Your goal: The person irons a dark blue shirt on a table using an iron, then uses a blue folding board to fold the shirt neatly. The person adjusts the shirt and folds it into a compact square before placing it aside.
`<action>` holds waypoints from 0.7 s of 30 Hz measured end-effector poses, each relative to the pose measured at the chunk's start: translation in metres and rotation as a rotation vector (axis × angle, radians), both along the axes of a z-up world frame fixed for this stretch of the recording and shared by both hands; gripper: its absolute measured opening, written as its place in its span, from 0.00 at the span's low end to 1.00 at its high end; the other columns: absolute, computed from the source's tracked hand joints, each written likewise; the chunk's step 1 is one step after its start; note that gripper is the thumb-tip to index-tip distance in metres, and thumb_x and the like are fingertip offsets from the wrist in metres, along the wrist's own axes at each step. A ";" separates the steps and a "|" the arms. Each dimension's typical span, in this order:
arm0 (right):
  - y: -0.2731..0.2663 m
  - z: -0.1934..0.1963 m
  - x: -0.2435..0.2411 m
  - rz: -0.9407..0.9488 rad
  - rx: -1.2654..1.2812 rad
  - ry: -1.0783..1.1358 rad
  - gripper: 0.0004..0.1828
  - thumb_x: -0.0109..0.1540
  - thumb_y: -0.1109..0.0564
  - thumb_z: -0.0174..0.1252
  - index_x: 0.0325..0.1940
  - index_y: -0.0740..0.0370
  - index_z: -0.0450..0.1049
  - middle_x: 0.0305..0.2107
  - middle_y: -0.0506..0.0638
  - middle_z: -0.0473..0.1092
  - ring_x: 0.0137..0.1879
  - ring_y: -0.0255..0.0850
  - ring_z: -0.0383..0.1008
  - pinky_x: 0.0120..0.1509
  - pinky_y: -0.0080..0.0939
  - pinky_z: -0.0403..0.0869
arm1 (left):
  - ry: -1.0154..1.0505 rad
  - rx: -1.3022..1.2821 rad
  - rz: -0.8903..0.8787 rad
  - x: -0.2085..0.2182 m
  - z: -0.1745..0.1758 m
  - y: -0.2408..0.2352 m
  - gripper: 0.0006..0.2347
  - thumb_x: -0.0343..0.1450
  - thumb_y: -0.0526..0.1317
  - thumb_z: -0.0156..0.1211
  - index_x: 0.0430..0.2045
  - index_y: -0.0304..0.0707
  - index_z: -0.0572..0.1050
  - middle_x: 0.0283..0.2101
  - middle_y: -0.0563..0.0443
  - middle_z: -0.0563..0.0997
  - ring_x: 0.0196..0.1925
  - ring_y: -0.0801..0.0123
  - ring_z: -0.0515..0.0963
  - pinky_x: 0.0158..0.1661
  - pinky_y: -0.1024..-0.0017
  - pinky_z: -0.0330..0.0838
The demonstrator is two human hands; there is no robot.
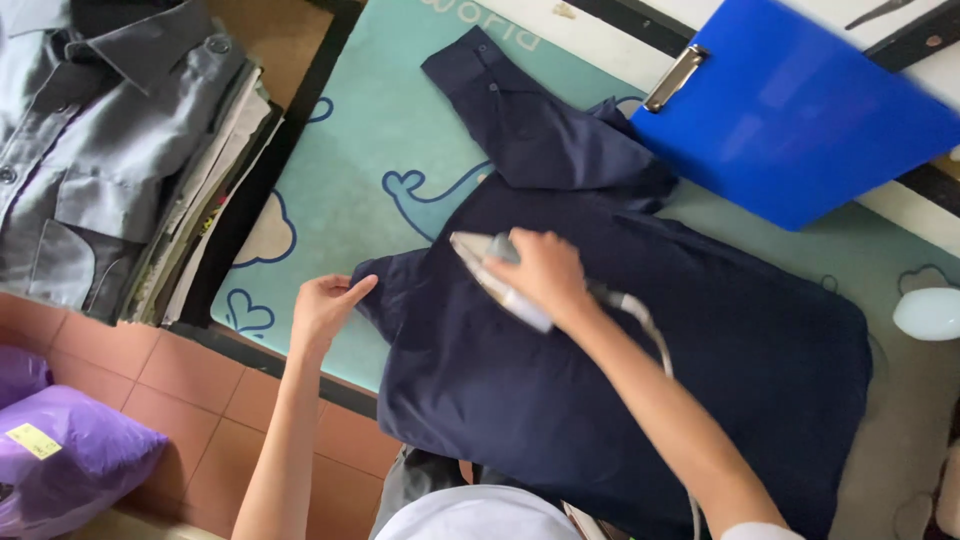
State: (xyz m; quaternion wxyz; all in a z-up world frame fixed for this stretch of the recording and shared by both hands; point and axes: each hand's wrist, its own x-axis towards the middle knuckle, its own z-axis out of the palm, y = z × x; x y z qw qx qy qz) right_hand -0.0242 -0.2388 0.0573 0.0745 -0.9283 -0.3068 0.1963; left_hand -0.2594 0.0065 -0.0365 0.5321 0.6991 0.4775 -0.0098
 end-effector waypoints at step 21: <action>-0.038 -0.007 -0.137 0.280 0.058 -0.136 0.22 0.58 0.32 0.64 0.42 0.49 0.79 0.26 0.53 0.80 0.35 0.54 0.84 0.37 0.54 0.80 | -0.132 -0.061 0.049 -0.002 -0.043 0.016 0.18 0.70 0.51 0.73 0.37 0.31 0.86 0.31 0.43 0.86 0.38 0.60 0.86 0.40 0.66 0.77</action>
